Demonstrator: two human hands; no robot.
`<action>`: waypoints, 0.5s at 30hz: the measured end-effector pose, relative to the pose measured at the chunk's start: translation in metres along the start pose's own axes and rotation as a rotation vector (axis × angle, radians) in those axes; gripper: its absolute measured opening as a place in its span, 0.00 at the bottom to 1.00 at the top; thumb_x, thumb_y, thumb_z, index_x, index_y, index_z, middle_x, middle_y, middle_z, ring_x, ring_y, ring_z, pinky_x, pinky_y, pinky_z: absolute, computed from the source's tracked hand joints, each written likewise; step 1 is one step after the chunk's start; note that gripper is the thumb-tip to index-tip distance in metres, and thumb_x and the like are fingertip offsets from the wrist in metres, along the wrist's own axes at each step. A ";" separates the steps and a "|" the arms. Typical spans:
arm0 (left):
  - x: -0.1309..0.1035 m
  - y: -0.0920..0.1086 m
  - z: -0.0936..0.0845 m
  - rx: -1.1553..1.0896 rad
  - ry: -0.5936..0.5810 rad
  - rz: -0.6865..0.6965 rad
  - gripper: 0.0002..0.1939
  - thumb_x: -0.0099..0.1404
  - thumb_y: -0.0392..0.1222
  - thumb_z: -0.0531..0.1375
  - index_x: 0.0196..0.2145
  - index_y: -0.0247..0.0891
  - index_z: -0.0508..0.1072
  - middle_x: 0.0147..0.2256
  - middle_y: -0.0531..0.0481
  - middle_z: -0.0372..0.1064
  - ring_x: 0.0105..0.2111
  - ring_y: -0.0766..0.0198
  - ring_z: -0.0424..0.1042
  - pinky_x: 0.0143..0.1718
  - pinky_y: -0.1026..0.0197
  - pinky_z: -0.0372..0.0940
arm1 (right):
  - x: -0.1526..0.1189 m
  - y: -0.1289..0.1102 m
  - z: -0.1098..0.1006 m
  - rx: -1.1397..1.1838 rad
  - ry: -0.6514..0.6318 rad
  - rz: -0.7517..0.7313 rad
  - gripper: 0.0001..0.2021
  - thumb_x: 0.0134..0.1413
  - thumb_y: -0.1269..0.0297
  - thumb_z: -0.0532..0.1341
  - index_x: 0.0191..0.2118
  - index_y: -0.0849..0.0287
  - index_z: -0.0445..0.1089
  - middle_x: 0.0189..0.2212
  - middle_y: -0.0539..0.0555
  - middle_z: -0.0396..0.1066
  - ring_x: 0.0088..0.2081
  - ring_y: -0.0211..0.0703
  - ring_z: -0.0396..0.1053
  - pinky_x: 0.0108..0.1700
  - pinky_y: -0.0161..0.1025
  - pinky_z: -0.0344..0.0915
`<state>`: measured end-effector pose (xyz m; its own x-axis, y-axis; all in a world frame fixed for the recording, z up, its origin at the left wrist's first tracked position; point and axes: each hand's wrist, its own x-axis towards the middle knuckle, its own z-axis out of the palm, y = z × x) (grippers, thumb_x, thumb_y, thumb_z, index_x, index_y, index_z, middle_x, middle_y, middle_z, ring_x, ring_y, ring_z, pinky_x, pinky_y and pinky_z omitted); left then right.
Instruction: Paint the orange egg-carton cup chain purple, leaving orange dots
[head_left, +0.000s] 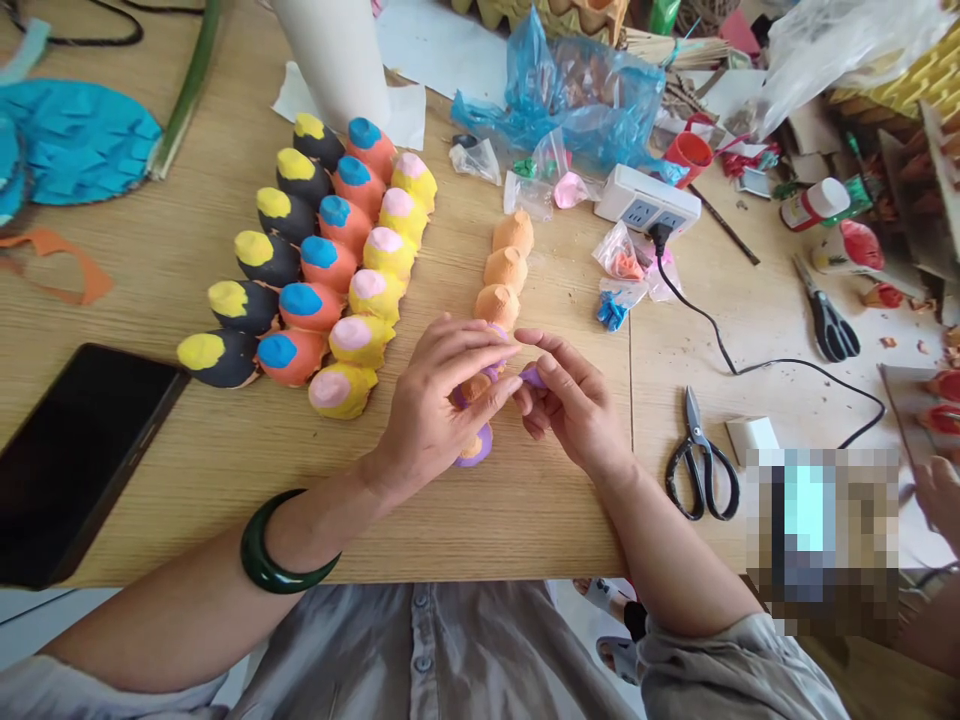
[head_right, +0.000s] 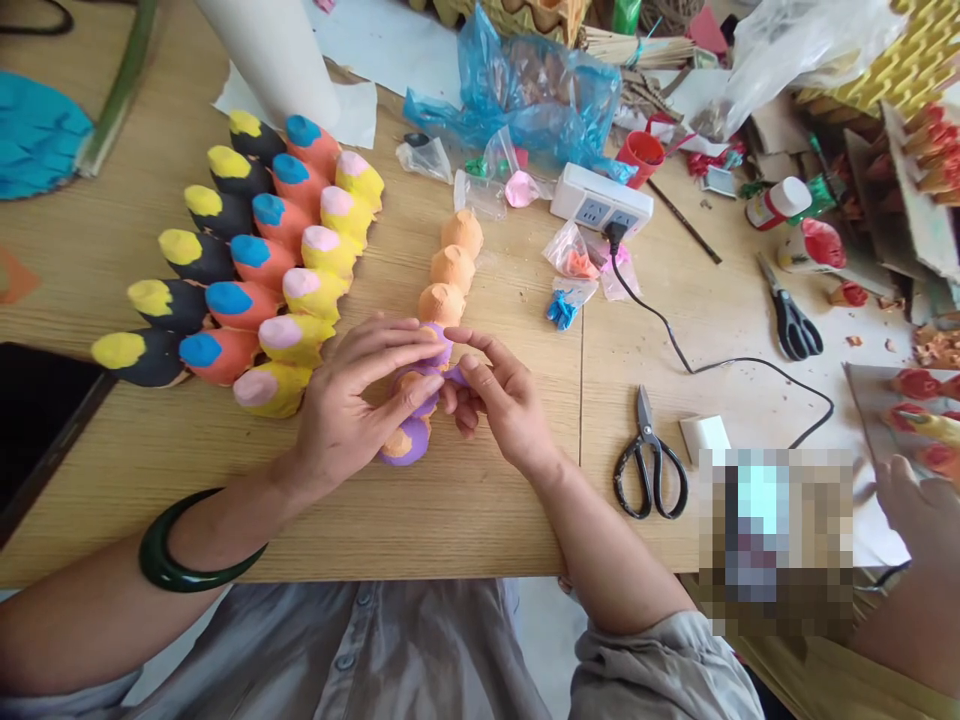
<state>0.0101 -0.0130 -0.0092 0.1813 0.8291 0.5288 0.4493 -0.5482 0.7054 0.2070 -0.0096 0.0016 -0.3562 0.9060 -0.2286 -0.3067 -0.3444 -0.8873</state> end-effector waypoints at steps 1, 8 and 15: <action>0.000 -0.001 0.001 -0.017 -0.001 0.022 0.07 0.78 0.40 0.68 0.52 0.45 0.85 0.51 0.48 0.87 0.58 0.53 0.83 0.72 0.42 0.70 | 0.000 0.001 0.000 -0.018 -0.011 0.000 0.27 0.70 0.42 0.71 0.62 0.54 0.71 0.25 0.42 0.73 0.20 0.34 0.62 0.21 0.34 0.60; 0.002 0.002 0.000 0.062 -0.008 0.039 0.10 0.80 0.42 0.66 0.39 0.46 0.84 0.37 0.54 0.86 0.43 0.57 0.83 0.64 0.45 0.73 | 0.001 0.003 0.000 -0.050 -0.053 0.013 0.25 0.73 0.39 0.67 0.56 0.57 0.75 0.22 0.43 0.72 0.19 0.33 0.64 0.21 0.32 0.63; 0.005 0.001 -0.002 0.048 0.018 -0.048 0.16 0.82 0.46 0.62 0.33 0.47 0.82 0.34 0.53 0.84 0.41 0.56 0.82 0.62 0.45 0.73 | 0.002 0.001 0.002 -0.090 0.011 -0.080 0.21 0.60 0.48 0.80 0.49 0.55 0.79 0.32 0.47 0.80 0.24 0.34 0.74 0.26 0.35 0.78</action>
<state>0.0096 -0.0098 -0.0053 0.1427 0.8519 0.5039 0.4990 -0.5016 0.7067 0.2045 -0.0083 0.0009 -0.3239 0.9326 -0.1595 -0.2529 -0.2478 -0.9352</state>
